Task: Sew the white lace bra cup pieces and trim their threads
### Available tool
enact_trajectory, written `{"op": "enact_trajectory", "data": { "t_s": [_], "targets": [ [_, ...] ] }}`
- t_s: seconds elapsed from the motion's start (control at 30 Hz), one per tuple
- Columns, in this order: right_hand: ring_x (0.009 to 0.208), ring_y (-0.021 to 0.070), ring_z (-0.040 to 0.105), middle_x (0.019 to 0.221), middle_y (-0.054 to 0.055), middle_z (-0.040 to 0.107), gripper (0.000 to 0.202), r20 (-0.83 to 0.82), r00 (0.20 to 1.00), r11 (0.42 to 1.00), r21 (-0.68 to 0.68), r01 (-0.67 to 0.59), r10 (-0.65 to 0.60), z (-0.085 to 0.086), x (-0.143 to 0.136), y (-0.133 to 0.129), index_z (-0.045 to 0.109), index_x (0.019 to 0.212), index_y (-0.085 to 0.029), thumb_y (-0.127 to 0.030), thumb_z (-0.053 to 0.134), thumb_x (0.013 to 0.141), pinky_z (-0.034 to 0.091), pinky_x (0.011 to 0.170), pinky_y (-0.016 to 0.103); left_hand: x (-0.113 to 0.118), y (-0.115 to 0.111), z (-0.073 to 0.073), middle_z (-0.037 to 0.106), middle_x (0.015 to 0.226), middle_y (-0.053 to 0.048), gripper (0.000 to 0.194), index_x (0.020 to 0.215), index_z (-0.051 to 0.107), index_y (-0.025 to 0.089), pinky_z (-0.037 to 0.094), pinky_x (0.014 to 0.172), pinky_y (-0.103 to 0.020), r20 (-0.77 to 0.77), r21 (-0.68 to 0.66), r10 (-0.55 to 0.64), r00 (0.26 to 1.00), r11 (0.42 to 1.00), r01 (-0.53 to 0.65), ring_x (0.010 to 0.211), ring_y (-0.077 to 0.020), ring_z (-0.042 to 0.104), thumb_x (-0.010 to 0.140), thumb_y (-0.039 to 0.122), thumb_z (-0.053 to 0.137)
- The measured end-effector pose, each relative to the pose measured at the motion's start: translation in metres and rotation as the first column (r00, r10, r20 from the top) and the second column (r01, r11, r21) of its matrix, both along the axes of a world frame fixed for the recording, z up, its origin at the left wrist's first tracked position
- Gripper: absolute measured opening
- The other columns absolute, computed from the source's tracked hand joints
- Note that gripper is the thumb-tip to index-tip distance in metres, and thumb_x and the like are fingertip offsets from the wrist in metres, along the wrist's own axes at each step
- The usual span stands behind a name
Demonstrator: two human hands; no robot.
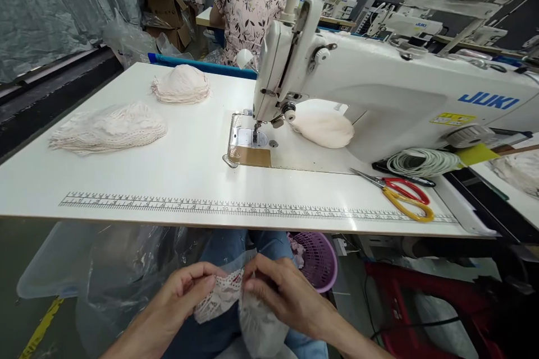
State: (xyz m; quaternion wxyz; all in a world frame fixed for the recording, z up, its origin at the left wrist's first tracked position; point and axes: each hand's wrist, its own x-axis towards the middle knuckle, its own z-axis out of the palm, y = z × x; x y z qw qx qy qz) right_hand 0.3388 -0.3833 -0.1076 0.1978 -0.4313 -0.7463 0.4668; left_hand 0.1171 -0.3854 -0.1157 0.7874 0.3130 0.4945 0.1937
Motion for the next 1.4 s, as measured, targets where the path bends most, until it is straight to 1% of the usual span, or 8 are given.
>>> {"op": "enact_trajectory", "data": {
  "t_s": [0.1, 0.27, 0.57, 0.83, 1.07, 1.23, 1.3, 1.4],
  "targets": [
    [0.046, 0.0083, 0.035, 0.055, -0.006, 0.042, 0.017, 0.079, 0.994, 0.988, 0.139, 0.065, -0.077, -0.005, 0.001, -0.004, 0.054, 0.093, -0.019, -0.029, 0.041, 0.094, 0.024, 0.048, 0.021, 0.001, 0.001, 0.0, 0.059, 0.074, 0.001, 0.034, 0.087, 0.066, 0.02, 0.039, 0.061, -0.02, 0.008, -0.05, 0.003, 1.0, 0.999, -0.002, 0.069, -0.0132, 0.05, 0.078, 0.052, 0.061],
    [0.051, 0.0094, 0.047, 0.062, -0.003, 0.054, 0.013, 0.109, 0.993, 0.952, 0.306, 0.01, -0.046, -0.009, -0.001, -0.007, 0.053, 0.092, -0.019, -0.025, 0.041, 0.093, 0.027, 0.051, 0.02, 0.006, 0.0, 0.002, 0.064, 0.081, -0.001, 0.038, 0.097, 0.066, 0.022, 0.042, 0.067, -0.021, -0.021, -0.066, 0.039, 0.999, 0.997, -0.041, 0.078, -0.0159, 0.054, 0.074, 0.052, 0.066],
    [0.043, 0.009, 0.036, 0.054, -0.004, 0.05, 0.016, 0.231, 0.969, 0.873, 0.485, -0.039, -0.085, -0.019, -0.007, -0.007, 0.053, 0.083, -0.017, -0.018, 0.038, 0.091, 0.018, 0.047, 0.025, 0.024, 0.001, -0.006, 0.07, 0.074, -0.003, 0.045, 0.089, 0.066, 0.017, 0.042, 0.066, -0.021, -0.142, 0.079, 0.019, 0.99, 0.997, -0.008, 0.07, -0.0153, 0.058, 0.06, 0.05, 0.077],
    [0.043, 0.0058, 0.035, 0.051, -0.009, 0.036, 0.01, -0.074, 0.979, 0.976, 0.092, 0.195, -0.189, -0.021, 0.009, -0.002, 0.048, 0.079, -0.017, -0.02, 0.044, 0.087, 0.025, 0.047, 0.018, 0.023, 0.004, -0.013, 0.07, 0.066, -0.002, 0.04, 0.082, 0.065, 0.015, 0.036, 0.055, -0.017, -0.128, 0.018, 0.068, 0.989, 0.998, -0.066, 0.057, -0.0098, 0.054, 0.062, 0.048, 0.077],
    [0.05, 0.0099, 0.046, 0.059, -0.003, 0.054, 0.013, 0.104, 0.993, 0.954, 0.299, 0.029, -0.063, -0.024, 0.007, -0.008, 0.055, 0.092, -0.019, -0.025, 0.044, 0.091, 0.026, 0.052, 0.022, 0.027, 0.006, -0.01, 0.072, 0.074, -0.005, 0.042, 0.082, 0.067, 0.016, 0.04, 0.061, -0.02, -0.15, 0.02, 0.037, 0.988, 0.999, -0.035, 0.066, -0.0145, 0.059, 0.062, 0.051, 0.076],
    [0.044, 0.01, 0.039, 0.053, -0.003, 0.049, 0.014, 0.205, 0.974, 0.907, 0.421, -0.003, -0.092, -0.028, -0.004, -0.009, 0.056, 0.083, -0.016, -0.016, 0.042, 0.085, 0.02, 0.049, 0.024, 0.029, 0.004, -0.011, 0.071, 0.07, -0.004, 0.041, 0.082, 0.067, 0.016, 0.04, 0.059, -0.02, -0.202, 0.083, 0.017, 0.979, 0.997, 0.0, 0.064, -0.0144, 0.058, 0.063, 0.051, 0.074],
    [0.042, 0.0081, 0.035, 0.051, -0.005, 0.044, 0.011, 0.114, 0.989, 0.927, 0.372, 0.05, -0.099, -0.028, -0.006, -0.009, 0.054, 0.081, -0.016, -0.013, 0.044, 0.08, 0.02, 0.048, 0.023, 0.028, 0.004, -0.015, 0.068, 0.063, -0.002, 0.041, 0.081, 0.066, 0.015, 0.037, 0.055, -0.019, -0.22, 0.113, 0.002, 0.976, 0.993, 0.024, 0.058, -0.012, 0.055, 0.064, 0.052, 0.073],
    [0.04, 0.0049, 0.031, 0.048, -0.009, 0.036, 0.005, -0.152, 0.979, 0.983, 0.101, 0.152, -0.135, -0.027, -0.001, -0.006, 0.049, 0.076, -0.017, -0.014, 0.046, 0.079, 0.023, 0.046, 0.018, 0.025, 0.006, -0.019, 0.069, 0.066, -0.002, 0.041, 0.081, 0.066, 0.015, 0.038, 0.058, -0.019, -0.192, 0.1, 0.004, 0.981, 0.995, 0.015, 0.06, -0.0122, 0.056, 0.063, 0.052, 0.074]
  ]
}}
